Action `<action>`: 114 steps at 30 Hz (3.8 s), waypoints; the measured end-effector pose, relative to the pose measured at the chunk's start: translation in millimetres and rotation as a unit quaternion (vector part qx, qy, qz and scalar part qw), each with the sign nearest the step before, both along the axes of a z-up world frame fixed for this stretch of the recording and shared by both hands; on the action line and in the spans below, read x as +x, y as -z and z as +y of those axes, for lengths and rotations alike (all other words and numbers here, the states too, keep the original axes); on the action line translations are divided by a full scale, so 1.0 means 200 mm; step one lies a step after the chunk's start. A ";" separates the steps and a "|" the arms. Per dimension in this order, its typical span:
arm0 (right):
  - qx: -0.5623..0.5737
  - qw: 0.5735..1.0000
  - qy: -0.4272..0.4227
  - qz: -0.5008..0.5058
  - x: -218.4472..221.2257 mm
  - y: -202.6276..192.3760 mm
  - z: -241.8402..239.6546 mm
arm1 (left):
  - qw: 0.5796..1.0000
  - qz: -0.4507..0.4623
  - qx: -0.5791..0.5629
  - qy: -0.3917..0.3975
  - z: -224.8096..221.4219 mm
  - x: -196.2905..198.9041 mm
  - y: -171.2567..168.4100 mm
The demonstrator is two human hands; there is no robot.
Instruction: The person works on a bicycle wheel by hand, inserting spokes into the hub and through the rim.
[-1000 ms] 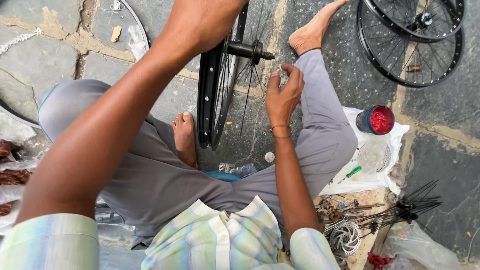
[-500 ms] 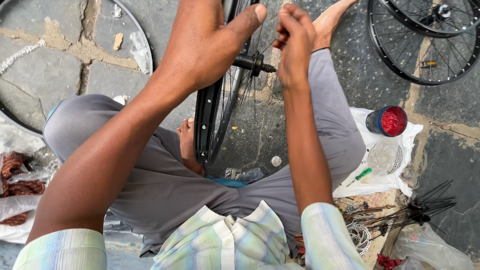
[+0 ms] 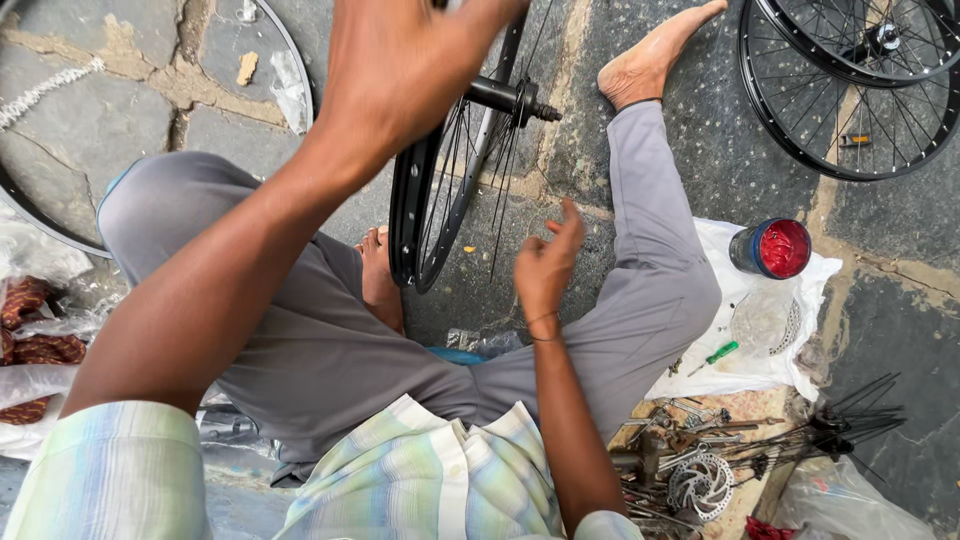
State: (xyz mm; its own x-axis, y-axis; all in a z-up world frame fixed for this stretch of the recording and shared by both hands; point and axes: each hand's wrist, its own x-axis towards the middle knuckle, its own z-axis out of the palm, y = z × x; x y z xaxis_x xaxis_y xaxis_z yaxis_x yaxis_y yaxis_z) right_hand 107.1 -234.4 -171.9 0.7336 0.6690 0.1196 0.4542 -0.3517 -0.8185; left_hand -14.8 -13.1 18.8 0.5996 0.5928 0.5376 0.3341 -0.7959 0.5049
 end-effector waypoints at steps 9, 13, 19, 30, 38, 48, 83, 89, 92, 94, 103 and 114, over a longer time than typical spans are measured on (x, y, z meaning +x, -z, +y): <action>0.142 0.989 -0.050 0.004 -0.17 -0.36 0.13 | 0.990 -0.083 -0.108 -0.024 -0.16 0.02 0.01; 0.098 0.968 -0.074 -0.217 -0.16 -0.34 0.27 | 0.974 -0.169 -0.147 -0.032 -0.27 0.03 -0.03; -0.138 0.981 -0.070 0.113 -0.01 -0.30 0.23 | 0.911 -0.272 -0.280 0.132 -0.32 -0.01 0.01; 0.242 0.968 0.005 -0.067 -0.13 -0.25 0.56 | 0.858 -0.261 -0.392 0.204 -0.31 -0.01 0.11; 0.334 0.942 -0.006 0.021 -0.03 -0.24 0.58 | 0.913 -0.214 -0.310 0.155 -0.30 -0.03 0.13; -0.077 0.997 -0.018 -0.005 -0.04 0.16 0.67 | 0.891 -0.236 -0.358 0.147 -0.28 -0.03 0.13; 0.345 0.831 -0.102 0.424 0.15 -0.45 0.43 | 0.872 -0.209 -0.416 0.152 -0.25 0.01 0.08; 0.310 0.921 -0.197 0.128 0.21 -0.33 0.56 | 0.872 -0.243 -0.365 0.217 -0.28 0.04 0.03; 0.258 0.937 -0.176 0.156 0.19 -0.25 0.53 | 0.850 -0.193 -0.435 0.225 -0.28 0.03 0.06; 0.278 0.942 -0.174 0.078 0.18 -0.24 0.54 | 0.846 -0.203 -0.442 0.220 -0.29 0.04 0.09; 0.227 0.970 -0.065 0.051 0.02 -0.26 0.29 | 0.931 -0.146 -0.300 0.151 -0.30 0.11 0.08; 0.122 0.984 -0.022 0.128 0.02 -0.15 0.10 | 0.959 -0.075 -0.254 0.101 -0.24 0.03 -0.10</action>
